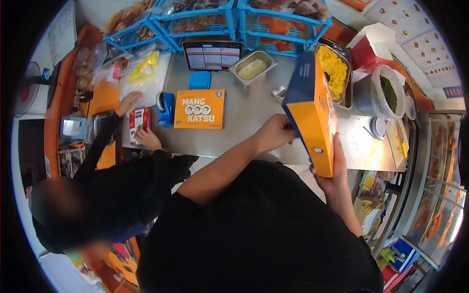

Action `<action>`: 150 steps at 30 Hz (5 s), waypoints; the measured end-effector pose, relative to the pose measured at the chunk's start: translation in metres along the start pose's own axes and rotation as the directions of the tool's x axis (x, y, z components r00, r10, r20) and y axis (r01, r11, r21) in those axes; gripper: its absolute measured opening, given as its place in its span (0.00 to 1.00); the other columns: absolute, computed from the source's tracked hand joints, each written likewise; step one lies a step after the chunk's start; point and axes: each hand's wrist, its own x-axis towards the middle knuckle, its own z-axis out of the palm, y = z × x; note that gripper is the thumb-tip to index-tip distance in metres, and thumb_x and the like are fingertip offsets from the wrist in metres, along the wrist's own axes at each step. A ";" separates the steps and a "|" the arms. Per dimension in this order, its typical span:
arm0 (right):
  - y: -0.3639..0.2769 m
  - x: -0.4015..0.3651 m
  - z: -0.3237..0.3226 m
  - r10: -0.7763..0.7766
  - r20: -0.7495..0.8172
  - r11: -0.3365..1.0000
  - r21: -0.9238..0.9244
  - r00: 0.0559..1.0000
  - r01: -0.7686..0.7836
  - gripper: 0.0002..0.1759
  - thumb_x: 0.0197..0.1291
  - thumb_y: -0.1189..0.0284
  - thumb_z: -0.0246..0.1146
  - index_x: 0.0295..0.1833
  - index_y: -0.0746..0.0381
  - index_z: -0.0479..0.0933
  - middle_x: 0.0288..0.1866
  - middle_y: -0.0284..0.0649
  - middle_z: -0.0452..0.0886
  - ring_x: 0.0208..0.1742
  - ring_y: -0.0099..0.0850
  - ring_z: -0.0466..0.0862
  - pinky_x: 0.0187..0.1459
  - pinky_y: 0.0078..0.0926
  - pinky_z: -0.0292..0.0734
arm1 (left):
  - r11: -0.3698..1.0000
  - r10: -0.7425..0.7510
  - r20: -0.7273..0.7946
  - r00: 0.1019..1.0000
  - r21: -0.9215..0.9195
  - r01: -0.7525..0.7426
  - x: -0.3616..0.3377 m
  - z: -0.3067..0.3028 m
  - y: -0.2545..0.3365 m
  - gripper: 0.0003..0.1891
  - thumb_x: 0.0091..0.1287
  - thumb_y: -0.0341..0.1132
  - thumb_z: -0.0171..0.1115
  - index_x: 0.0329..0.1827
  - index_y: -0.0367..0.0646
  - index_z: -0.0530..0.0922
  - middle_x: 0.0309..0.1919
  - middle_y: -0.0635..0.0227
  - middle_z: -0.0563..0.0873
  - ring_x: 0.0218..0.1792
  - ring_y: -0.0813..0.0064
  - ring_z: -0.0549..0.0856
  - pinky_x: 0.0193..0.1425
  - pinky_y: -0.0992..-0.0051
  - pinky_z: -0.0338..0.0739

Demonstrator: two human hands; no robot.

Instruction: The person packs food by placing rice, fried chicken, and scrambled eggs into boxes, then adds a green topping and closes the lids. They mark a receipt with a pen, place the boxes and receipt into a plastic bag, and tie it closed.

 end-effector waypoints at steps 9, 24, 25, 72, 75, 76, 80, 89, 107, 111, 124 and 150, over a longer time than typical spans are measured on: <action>0.035 0.027 -0.152 -0.385 -0.355 0.914 -0.275 0.852 0.299 0.28 0.75 0.48 0.56 0.66 0.59 0.68 0.49 0.41 0.85 0.35 0.31 0.88 0.23 0.30 0.85 | 0.748 0.099 -0.482 0.870 0.613 0.254 0.068 -0.046 -0.148 0.19 0.68 0.36 0.66 0.55 0.32 0.74 0.53 0.43 0.79 0.56 0.46 0.80 0.60 0.56 0.77; 0.115 0.125 -0.215 -0.533 -0.308 0.743 -0.615 0.788 0.262 0.29 0.73 0.59 0.64 0.67 0.70 0.70 0.59 0.46 0.82 0.58 0.30 0.81 0.59 0.29 0.77 | 0.721 0.108 -0.217 0.970 0.689 0.073 0.131 -0.036 -0.129 0.15 0.65 0.37 0.69 0.50 0.39 0.82 0.51 0.50 0.85 0.50 0.49 0.85 0.56 0.61 0.81; 0.115 0.136 -0.209 -0.521 -0.286 0.719 -0.655 0.804 0.234 0.30 0.73 0.59 0.64 0.67 0.71 0.69 0.59 0.46 0.82 0.59 0.31 0.81 0.60 0.30 0.76 | 0.853 -0.004 -0.206 0.979 0.509 0.110 0.114 -0.031 -0.103 0.16 0.64 0.35 0.70 0.52 0.38 0.81 0.50 0.49 0.86 0.46 0.48 0.87 0.51 0.62 0.83; 0.042 0.158 -0.198 0.105 0.811 -0.769 -0.301 0.576 0.564 0.38 0.68 0.55 0.63 0.80 0.55 0.62 0.82 0.42 0.61 0.83 0.42 0.59 0.79 0.51 0.56 | 0.388 0.447 -0.358 0.820 0.903 0.182 0.014 0.012 -0.150 0.14 0.67 0.36 0.67 0.52 0.45 0.79 0.53 0.61 0.77 0.54 0.56 0.79 0.56 0.56 0.76; 0.046 0.163 -0.203 -0.138 0.791 -0.644 -0.529 0.596 0.552 0.40 0.66 0.54 0.65 0.79 0.56 0.62 0.79 0.48 0.64 0.79 0.46 0.63 0.74 0.53 0.61 | 0.397 0.415 -0.343 0.843 0.902 0.171 0.012 0.012 -0.152 0.14 0.66 0.36 0.68 0.52 0.44 0.79 0.54 0.59 0.77 0.54 0.54 0.79 0.56 0.55 0.76; 0.044 0.159 -0.198 -0.148 0.772 -0.656 -0.545 0.619 0.522 0.40 0.66 0.54 0.65 0.79 0.56 0.62 0.79 0.48 0.64 0.79 0.46 0.63 0.74 0.53 0.61 | 0.383 0.406 -0.335 0.850 0.907 0.175 0.013 0.012 -0.154 0.15 0.66 0.36 0.68 0.53 0.44 0.78 0.54 0.58 0.77 0.54 0.53 0.79 0.56 0.54 0.76; 0.033 0.179 -0.147 -0.413 0.472 -0.354 -0.871 0.779 0.341 0.29 0.63 0.54 0.68 0.63 0.61 0.78 0.67 0.50 0.75 0.66 0.48 0.74 0.66 0.48 0.69 | 0.398 0.384 -0.294 0.875 0.908 0.130 0.014 0.006 -0.152 0.16 0.67 0.36 0.68 0.54 0.42 0.76 0.53 0.56 0.76 0.54 0.52 0.78 0.56 0.54 0.76; 0.019 0.191 -0.168 -0.148 0.059 0.140 -0.987 0.987 0.080 0.24 0.61 0.53 0.71 0.44 0.66 0.84 0.33 0.47 0.85 0.35 0.37 0.85 0.39 0.36 0.78 | 0.378 0.415 -0.273 0.868 0.919 0.109 0.014 0.001 -0.161 0.15 0.67 0.39 0.66 0.53 0.44 0.77 0.55 0.59 0.76 0.54 0.57 0.78 0.55 0.58 0.75; 0.033 0.160 -0.182 0.027 0.801 -0.657 -0.437 0.598 0.614 0.33 0.68 0.63 0.63 0.76 0.59 0.68 0.81 0.43 0.65 0.82 0.41 0.61 0.80 0.46 0.55 | 0.433 0.342 -0.293 0.893 0.892 0.127 0.013 0.000 -0.153 0.15 0.68 0.39 0.66 0.53 0.44 0.78 0.53 0.62 0.77 0.54 0.57 0.78 0.53 0.55 0.76; 0.038 0.165 -0.190 0.055 0.795 -0.663 -0.424 0.604 0.618 0.38 0.68 0.57 0.62 0.78 0.62 0.63 0.82 0.46 0.61 0.85 0.42 0.56 0.83 0.47 0.48 | 0.412 0.307 -0.255 0.917 0.904 0.114 0.003 -0.008 -0.140 0.15 0.69 0.39 0.65 0.55 0.44 0.78 0.54 0.63 0.78 0.55 0.56 0.79 0.54 0.55 0.77; 0.048 0.178 -0.201 0.069 0.801 -0.688 -0.394 0.595 0.609 0.40 0.67 0.60 0.63 0.79 0.65 0.60 0.84 0.50 0.57 0.86 0.47 0.53 0.82 0.51 0.46 | 0.603 0.523 -0.836 0.164 0.500 0.622 -0.134 -0.204 -0.094 0.13 0.70 0.35 0.62 0.54 0.39 0.79 0.53 0.49 0.80 0.56 0.46 0.76 0.61 0.50 0.71; 0.044 0.169 -0.184 0.089 0.738 -0.671 -0.453 0.669 0.587 0.38 0.68 0.63 0.63 0.77 0.68 0.62 0.83 0.54 0.59 0.85 0.49 0.53 0.82 0.52 0.46 | 0.949 -0.290 -0.957 -0.024 -0.291 0.124 -0.205 -0.323 -0.112 0.06 0.64 0.37 0.68 0.34 0.45 0.82 0.33 0.73 0.83 0.36 0.75 0.78 0.42 0.72 0.70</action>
